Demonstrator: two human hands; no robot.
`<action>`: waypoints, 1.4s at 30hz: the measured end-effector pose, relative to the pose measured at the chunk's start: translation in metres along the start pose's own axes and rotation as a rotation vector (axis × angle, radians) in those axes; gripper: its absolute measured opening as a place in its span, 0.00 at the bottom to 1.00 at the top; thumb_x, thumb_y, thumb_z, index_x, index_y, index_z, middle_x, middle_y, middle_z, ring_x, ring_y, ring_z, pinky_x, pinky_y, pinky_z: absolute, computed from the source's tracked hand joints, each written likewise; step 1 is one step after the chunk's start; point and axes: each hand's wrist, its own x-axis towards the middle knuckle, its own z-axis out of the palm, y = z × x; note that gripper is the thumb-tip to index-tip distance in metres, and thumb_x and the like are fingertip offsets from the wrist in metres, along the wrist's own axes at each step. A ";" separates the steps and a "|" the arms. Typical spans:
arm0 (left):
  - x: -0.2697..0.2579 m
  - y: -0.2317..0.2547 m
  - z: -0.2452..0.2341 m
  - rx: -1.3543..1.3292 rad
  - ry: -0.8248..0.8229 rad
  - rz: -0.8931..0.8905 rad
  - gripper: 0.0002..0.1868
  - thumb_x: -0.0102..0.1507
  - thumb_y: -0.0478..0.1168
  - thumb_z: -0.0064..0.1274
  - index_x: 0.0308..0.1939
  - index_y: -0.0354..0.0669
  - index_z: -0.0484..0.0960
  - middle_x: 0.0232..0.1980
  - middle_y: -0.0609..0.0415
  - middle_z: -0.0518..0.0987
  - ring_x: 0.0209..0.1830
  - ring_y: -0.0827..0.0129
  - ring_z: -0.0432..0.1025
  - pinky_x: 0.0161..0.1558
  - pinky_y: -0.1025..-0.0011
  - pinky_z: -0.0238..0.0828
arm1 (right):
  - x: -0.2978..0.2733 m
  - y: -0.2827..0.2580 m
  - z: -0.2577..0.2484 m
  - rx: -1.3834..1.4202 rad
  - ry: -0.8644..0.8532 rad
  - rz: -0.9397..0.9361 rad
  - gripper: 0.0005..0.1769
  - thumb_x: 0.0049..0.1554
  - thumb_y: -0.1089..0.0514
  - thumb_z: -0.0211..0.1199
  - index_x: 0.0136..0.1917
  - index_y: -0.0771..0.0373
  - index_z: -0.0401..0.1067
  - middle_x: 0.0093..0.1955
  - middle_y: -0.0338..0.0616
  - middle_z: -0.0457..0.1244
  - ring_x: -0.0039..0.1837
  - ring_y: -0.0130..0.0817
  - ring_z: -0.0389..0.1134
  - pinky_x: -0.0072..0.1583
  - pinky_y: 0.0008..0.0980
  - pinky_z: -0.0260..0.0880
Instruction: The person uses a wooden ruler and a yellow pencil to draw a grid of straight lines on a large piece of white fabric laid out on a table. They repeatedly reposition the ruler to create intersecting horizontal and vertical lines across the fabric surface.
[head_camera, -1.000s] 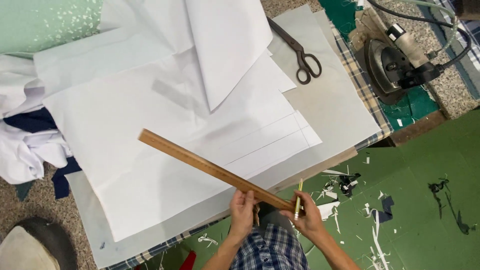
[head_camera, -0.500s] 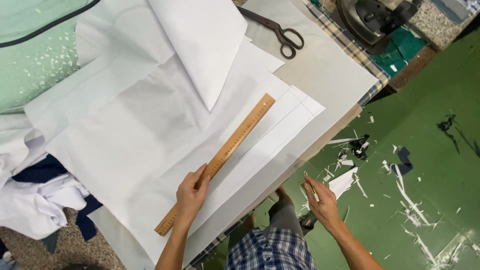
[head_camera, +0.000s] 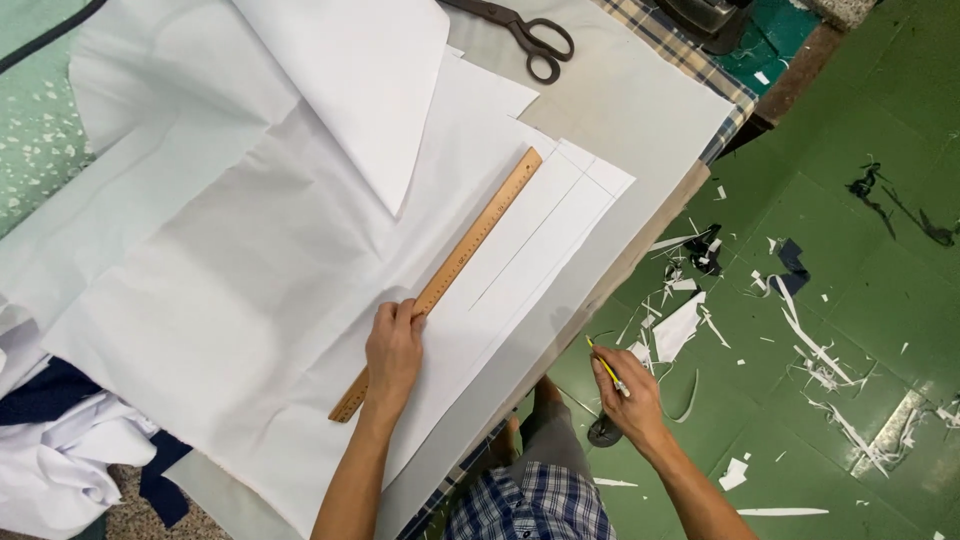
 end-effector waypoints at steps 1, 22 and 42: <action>-0.004 -0.001 0.001 0.001 -0.002 -0.003 0.09 0.65 0.31 0.52 0.50 0.38 0.75 0.37 0.49 0.67 0.30 0.60 0.63 0.21 0.64 0.63 | 0.003 -0.001 0.000 0.002 -0.003 0.001 0.11 0.61 0.66 0.62 0.58 0.72 0.74 0.49 0.52 0.70 0.48 0.40 0.73 0.51 0.33 0.76; 0.030 -0.002 -0.013 0.060 -0.201 -0.145 0.19 0.69 0.45 0.48 0.64 0.55 0.80 0.43 0.49 0.72 0.42 0.55 0.74 0.42 0.62 0.73 | 0.086 -0.002 0.038 0.150 0.093 0.119 0.03 0.55 0.69 0.67 0.44 0.65 0.79 0.36 0.52 0.71 0.36 0.52 0.72 0.39 0.42 0.71; 0.022 -0.011 0.011 0.098 -0.105 -0.137 0.19 0.69 0.47 0.48 0.63 0.60 0.80 0.40 0.49 0.70 0.38 0.57 0.70 0.42 0.64 0.68 | 0.120 -0.010 0.098 0.364 -0.218 0.245 0.08 0.59 0.61 0.65 0.51 0.65 0.79 0.43 0.56 0.74 0.45 0.53 0.76 0.49 0.48 0.75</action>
